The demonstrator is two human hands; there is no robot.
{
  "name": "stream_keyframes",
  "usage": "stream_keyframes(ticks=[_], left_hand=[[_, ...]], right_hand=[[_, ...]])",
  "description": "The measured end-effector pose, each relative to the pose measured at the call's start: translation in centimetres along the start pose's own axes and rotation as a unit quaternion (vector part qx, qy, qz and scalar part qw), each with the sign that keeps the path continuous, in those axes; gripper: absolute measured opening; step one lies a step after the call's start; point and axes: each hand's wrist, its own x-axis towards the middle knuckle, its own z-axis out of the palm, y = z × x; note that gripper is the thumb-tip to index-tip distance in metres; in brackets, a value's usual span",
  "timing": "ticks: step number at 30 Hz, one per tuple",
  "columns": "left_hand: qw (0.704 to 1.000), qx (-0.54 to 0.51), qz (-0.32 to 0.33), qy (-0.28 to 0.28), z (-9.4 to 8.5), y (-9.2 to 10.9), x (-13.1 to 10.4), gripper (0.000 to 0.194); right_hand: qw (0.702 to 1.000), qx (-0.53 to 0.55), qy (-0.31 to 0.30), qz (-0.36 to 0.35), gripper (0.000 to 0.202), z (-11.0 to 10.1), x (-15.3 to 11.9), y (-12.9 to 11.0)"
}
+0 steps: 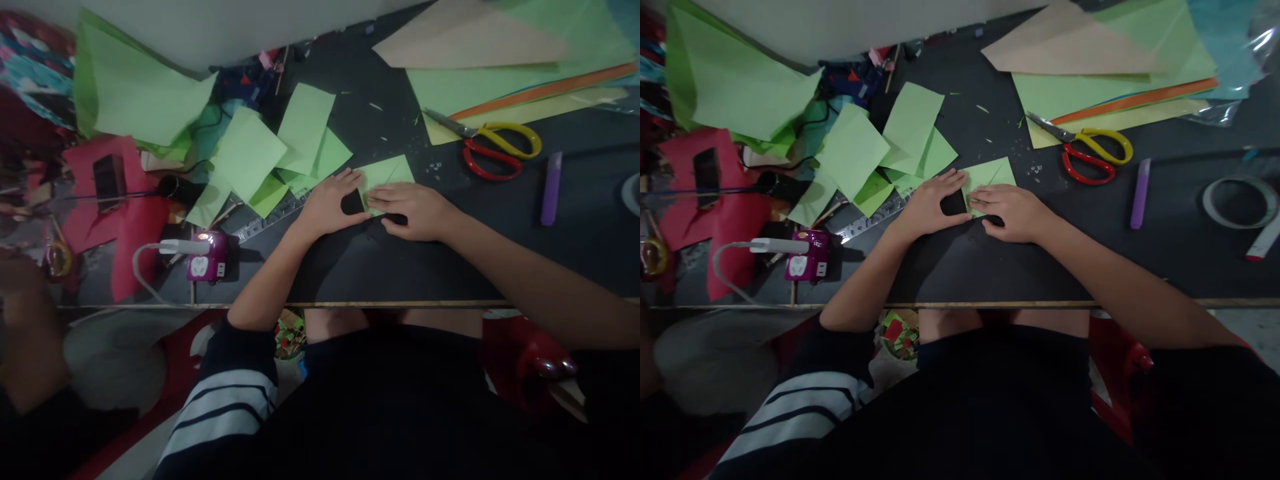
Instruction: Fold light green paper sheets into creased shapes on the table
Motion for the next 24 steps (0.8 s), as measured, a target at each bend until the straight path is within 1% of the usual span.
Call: stream_keyframes(ticks=[3,6,9,12,15,17,19,22,24], left_hand=[[1.000,0.017,-0.025,0.002,0.1,-0.4,-0.1,0.109],[0.998,0.033,-0.046,0.008,0.5,-1.1,-0.1,0.122],[0.999,0.030,-0.030,0.029,0.9,-2.0,-0.1,0.129],[0.998,0.023,0.019,0.058,1.2,-2.3,0.0,0.124],[0.998,0.025,0.046,0.043,1.0,-1.9,-0.1,0.111],[0.998,0.028,0.043,0.031,0.8,-1.5,-0.2,0.106],[0.998,0.032,0.036,0.028,0.6,-1.2,-0.3,0.106],[0.999,0.035,0.029,0.022,0.5,-1.0,-0.4,0.109],[0.999,0.037,0.022,0.023,0.7,-1.0,-0.5,0.110]], right_hand=[[0.999,0.021,-0.036,0.018,0.050,0.1,-0.1,0.0],[0.998,0.033,-0.050,0.028,0.050,-0.2,0.0,-0.1],[0.997,0.035,-0.052,0.040,0.050,-0.3,0.0,-0.2],[0.997,0.032,-0.049,0.044,0.049,-0.3,0.0,-0.4],[0.998,0.033,-0.043,0.039,0.046,-0.5,0.0,-0.6],[0.998,0.029,-0.027,0.058,0.047,-0.7,0.1,-0.6],[0.994,0.019,-0.017,0.104,0.054,-0.9,0.2,-0.4],[0.985,0.008,-0.051,0.163,0.067,-0.7,0.4,0.2],[0.983,0.002,-0.073,0.169,0.067,-0.3,0.4,0.5]])
